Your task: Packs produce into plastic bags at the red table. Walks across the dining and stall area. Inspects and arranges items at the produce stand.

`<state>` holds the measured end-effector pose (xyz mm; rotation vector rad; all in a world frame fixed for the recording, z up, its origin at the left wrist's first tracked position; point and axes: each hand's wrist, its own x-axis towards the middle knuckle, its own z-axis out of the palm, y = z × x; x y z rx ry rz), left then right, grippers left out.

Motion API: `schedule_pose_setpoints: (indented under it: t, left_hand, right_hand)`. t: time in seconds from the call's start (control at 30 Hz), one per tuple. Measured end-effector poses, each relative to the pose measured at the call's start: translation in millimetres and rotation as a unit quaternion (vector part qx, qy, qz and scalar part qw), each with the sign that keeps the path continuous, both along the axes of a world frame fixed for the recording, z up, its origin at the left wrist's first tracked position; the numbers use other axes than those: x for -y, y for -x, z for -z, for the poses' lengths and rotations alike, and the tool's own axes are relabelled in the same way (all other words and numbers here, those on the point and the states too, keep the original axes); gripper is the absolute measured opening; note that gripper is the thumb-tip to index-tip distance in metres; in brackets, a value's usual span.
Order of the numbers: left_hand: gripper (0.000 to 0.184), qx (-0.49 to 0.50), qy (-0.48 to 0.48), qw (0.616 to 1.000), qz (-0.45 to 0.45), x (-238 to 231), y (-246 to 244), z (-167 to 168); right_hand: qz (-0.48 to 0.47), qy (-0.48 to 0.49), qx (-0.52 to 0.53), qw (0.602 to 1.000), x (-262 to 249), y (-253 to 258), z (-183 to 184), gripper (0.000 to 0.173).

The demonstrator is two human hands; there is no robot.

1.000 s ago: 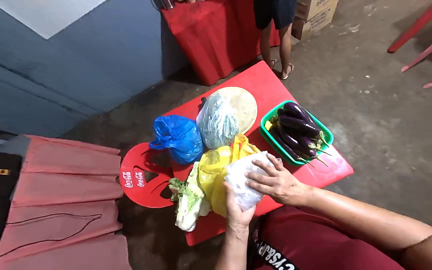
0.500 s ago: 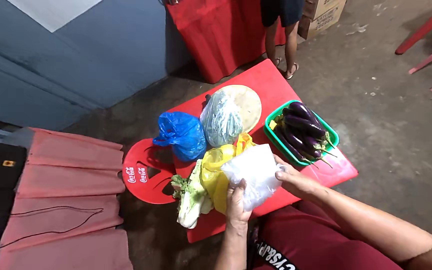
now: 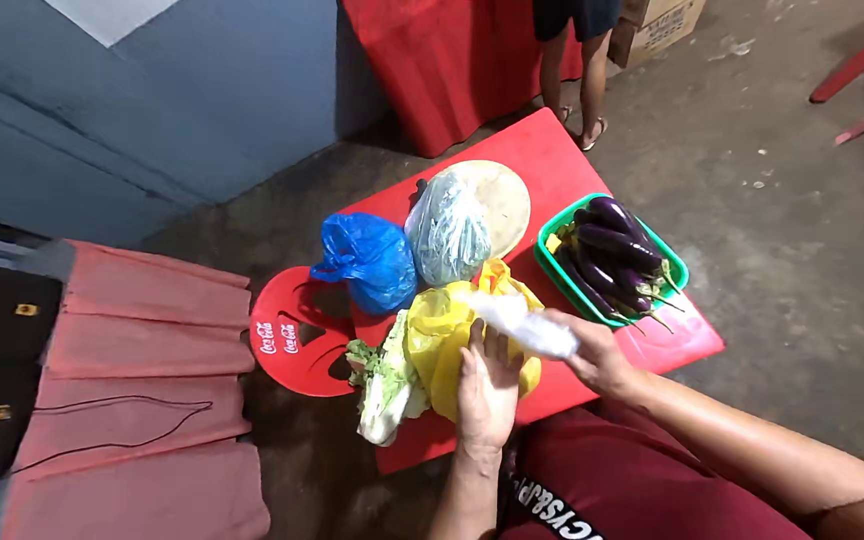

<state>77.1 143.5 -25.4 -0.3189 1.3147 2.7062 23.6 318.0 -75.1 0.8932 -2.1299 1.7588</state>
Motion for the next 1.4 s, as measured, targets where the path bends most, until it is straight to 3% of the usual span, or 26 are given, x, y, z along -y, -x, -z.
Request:
schedule_pose_setpoints:
  t: [0.07, 0.13, 0.2, 0.3, 0.47, 0.57, 0.63, 0.73, 0.77, 0.87, 0.93, 1.03, 1.13, 1.2, 1.23, 1.3, 1.4]
  left_hand:
    - [0.057, 0.116, 0.015, 0.991, -0.06, -13, -3, -6]
    - [0.041, 0.209, -0.047, 0.972, -0.1, -21, -5, -7]
    - [0.046, 0.193, -0.12, 0.97, -0.082, -17, -13, -4]
    - [0.042, 0.061, -0.085, 0.992, -0.069, -2, -27, 15]
    - [0.059, -0.046, -0.166, 0.976, -0.135, 8, 4, 34]
    - [0.058, -0.09, -0.217, 0.967, -0.095, 10, 6, 38]
    - [0.057, -0.09, -0.178, 0.975, -0.097, 14, 4, 34]
    - [0.056, -0.008, 0.015, 0.99, -0.138, 26, 13, 20]
    - [0.061, 0.004, 0.018, 0.993, -0.115, 31, 19, 19]
    - [0.098, 0.033, -0.112, 0.993, 0.019, 50, 36, 37]
    - [0.107, 0.051, -0.11, 0.99, 0.078, 60, 44, 39]
    - [0.085, 0.077, 0.062, 0.988, 0.121, 63, 52, 25]
    - [0.049, 0.043, 0.176, 0.949, 0.258, 73, 65, 19]
    - [0.07, 0.042, 0.242, 0.902, 0.356, 75, 78, 15]
    - [0.067, 0.047, 0.271, 0.874, 0.4, 73, 83, 13]
    - [0.041, 0.06, 0.302, 0.829, 0.467, 63, 89, 7]
    - [0.029, 0.03, 0.418, 0.785, 0.457, 46, 89, -2]
  right_hand:
    - [0.027, 0.041, -0.017, 0.999, 2, 4, -1, 0.036]
    - [0.012, -0.011, -0.108, 0.994, 1, 6, 0, 0.032]
    - [-0.038, -0.071, -0.176, 0.981, 4, 2, -1, 0.031]
    - [-0.105, -0.135, -0.196, 0.966, 5, -10, -2, 0.026]
    - [-0.009, -0.222, -0.227, 0.948, 0, -20, 5, 0.04]
    - [-0.009, -0.194, -0.176, 0.965, 0, -19, 2, 0.033]
    - [-0.062, -0.142, -0.089, 0.984, -2, -17, -1, 0.029]
    - [-0.129, -0.079, 0.018, 0.988, -8, -11, -3, 0.03]
    - [-0.143, -0.067, 0.038, 0.987, -11, -9, -2, 0.032]
    - [-0.17, -0.072, 0.069, 0.98, -20, -3, 4, 0.036]
    - [-0.193, -0.08, 0.084, 0.974, -24, -2, 4, 0.037]
    - [-0.235, -0.091, 0.118, 0.961, -30, 1, 0, 0.038]
    - [-0.27, -0.113, 0.121, 0.948, -32, 5, 1, 0.036]
    - [-0.281, -0.133, 0.118, 0.943, -32, 7, -1, 0.032]
    - [-0.285, -0.141, 0.118, 0.941, -31, 7, -2, 0.03]
    - [-0.291, -0.147, 0.126, 0.937, -31, 9, -4, 0.027]
    - [-0.283, -0.133, 0.142, 0.939, -30, 11, -4, 0.027]
